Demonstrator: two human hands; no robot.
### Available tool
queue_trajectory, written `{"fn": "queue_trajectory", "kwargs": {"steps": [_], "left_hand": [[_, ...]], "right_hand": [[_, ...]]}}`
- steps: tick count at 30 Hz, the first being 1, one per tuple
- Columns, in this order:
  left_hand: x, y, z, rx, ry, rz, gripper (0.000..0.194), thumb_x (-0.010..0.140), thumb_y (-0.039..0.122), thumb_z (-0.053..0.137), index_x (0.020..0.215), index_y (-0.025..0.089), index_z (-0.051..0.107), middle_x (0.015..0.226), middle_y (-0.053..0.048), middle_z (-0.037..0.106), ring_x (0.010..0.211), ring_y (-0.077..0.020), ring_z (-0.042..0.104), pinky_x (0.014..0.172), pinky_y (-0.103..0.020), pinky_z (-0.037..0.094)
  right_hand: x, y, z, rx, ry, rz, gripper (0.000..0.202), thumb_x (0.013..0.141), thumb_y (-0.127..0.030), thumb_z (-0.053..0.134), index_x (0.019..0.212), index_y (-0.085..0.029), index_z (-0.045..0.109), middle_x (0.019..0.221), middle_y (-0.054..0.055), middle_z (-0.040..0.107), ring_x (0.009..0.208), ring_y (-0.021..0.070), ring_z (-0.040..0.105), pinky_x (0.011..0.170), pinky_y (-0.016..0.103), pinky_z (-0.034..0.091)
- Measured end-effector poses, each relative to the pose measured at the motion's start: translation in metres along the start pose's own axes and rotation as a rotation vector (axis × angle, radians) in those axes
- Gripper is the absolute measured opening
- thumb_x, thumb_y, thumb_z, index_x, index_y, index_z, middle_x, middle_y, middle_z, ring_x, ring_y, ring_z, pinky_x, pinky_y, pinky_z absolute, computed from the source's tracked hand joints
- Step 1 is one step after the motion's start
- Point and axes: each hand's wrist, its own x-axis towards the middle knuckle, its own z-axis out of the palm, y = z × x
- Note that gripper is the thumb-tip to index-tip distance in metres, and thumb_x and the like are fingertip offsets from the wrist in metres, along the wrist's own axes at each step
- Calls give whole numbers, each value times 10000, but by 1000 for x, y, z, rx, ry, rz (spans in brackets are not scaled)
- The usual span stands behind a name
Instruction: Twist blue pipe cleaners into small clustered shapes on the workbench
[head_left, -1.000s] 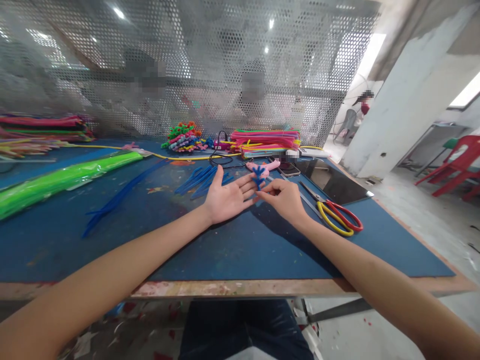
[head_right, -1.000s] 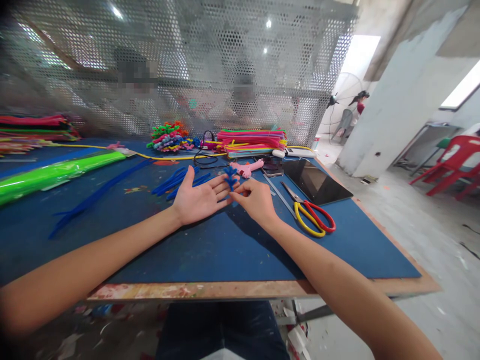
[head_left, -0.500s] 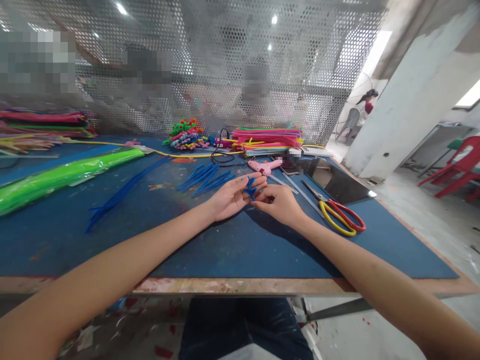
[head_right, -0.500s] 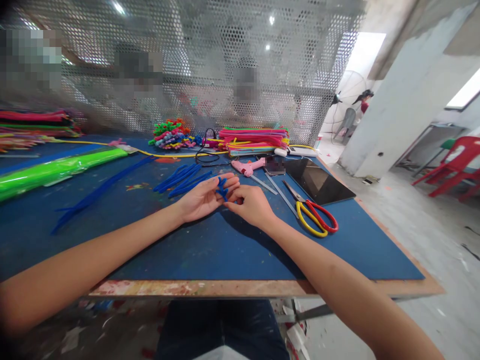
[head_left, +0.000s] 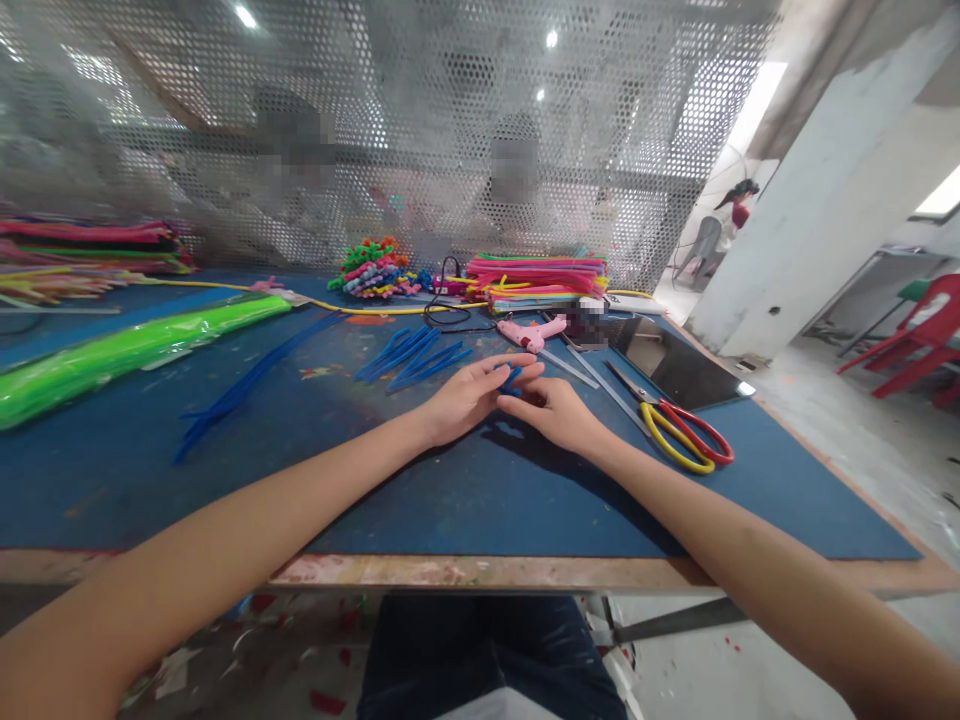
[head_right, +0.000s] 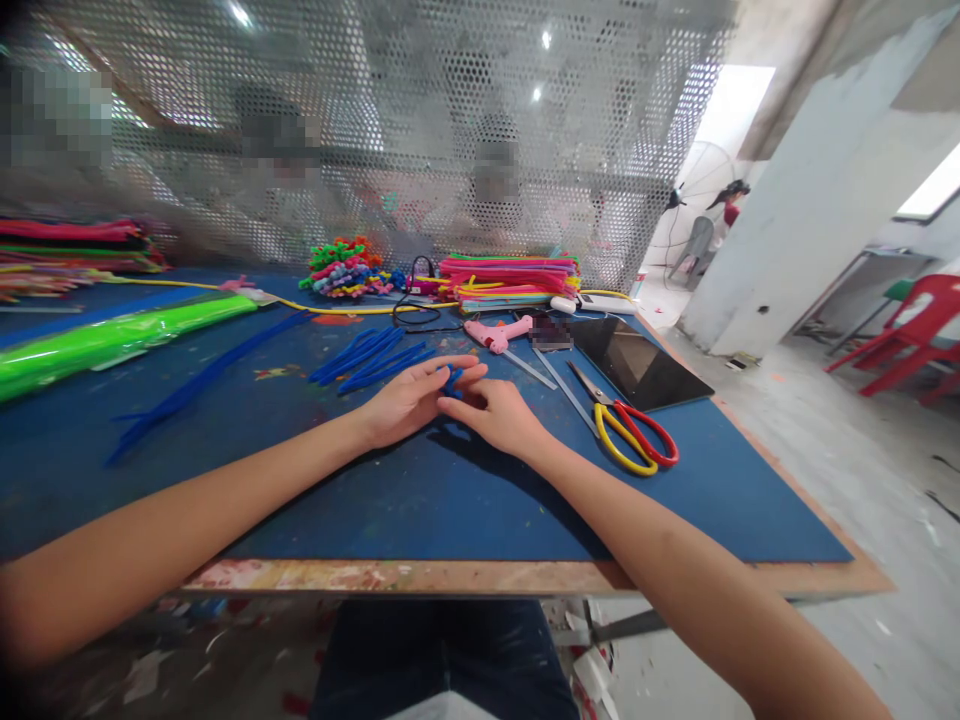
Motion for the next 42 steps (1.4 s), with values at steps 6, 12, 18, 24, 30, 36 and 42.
{"fn": "queue_trajectory", "kwargs": {"steps": [6, 12, 18, 24, 30, 36, 42], "left_hand": [[0, -2, -2, 100, 2, 4, 299, 743, 202, 676, 1041, 184, 661, 1108, -87, 661, 754, -106, 620, 721, -226, 457], [0, 0, -5, 178, 36, 18, 337, 673, 225, 733, 1003, 181, 676, 997, -81, 692, 623, -107, 596, 569, -226, 452], [0, 2, -2, 202, 33, 4, 383, 666, 255, 735, 1035, 192, 654, 993, -71, 685, 641, -130, 614, 547, -238, 456], [1, 0, -3, 229, 136, -5, 440, 625, 216, 752, 1042, 184, 617, 930, -33, 667, 591, -81, 572, 564, -228, 442], [3, 3, -7, 283, 195, 16, 489, 544, 184, 781, 995, 149, 594, 607, 49, 595, 510, -83, 548, 542, -223, 411], [1, 9, -6, 348, 191, -11, 416, 512, 218, 798, 867, 136, 597, 620, 29, 616, 523, -87, 548, 564, -234, 418], [1, 3, -7, 454, 197, 61, 333, 585, 265, 758, 842, 149, 582, 625, 34, 593, 546, -95, 546, 574, -242, 419]], "right_hand": [[2, 4, 2, 171, -43, -16, 346, 837, -391, 449, 600, -147, 512, 533, -46, 381, 496, 72, 323, 477, 225, 244], [2, 5, 0, 265, -151, -18, 296, 842, -356, 450, 752, -121, 605, 617, -1, 516, 547, 92, 442, 527, 226, 342], [3, 7, 1, 393, -195, 9, 320, 834, -404, 465, 763, -122, 596, 627, 1, 524, 513, 84, 431, 491, 220, 343], [3, 6, 2, 298, -127, 4, 313, 847, -384, 453, 741, -129, 601, 598, -17, 497, 506, 77, 410, 487, 213, 325], [0, 3, -1, 202, -128, -24, 297, 859, -334, 442, 792, -120, 637, 628, -6, 528, 559, 85, 438, 527, 208, 341], [-2, 0, -2, 236, -161, -42, 296, 855, -337, 453, 818, -117, 648, 656, -1, 552, 563, 84, 444, 531, 205, 346], [0, 0, -1, 173, -113, -18, 279, 851, -306, 457, 782, -113, 647, 625, -6, 558, 541, 79, 448, 529, 200, 340]]}}
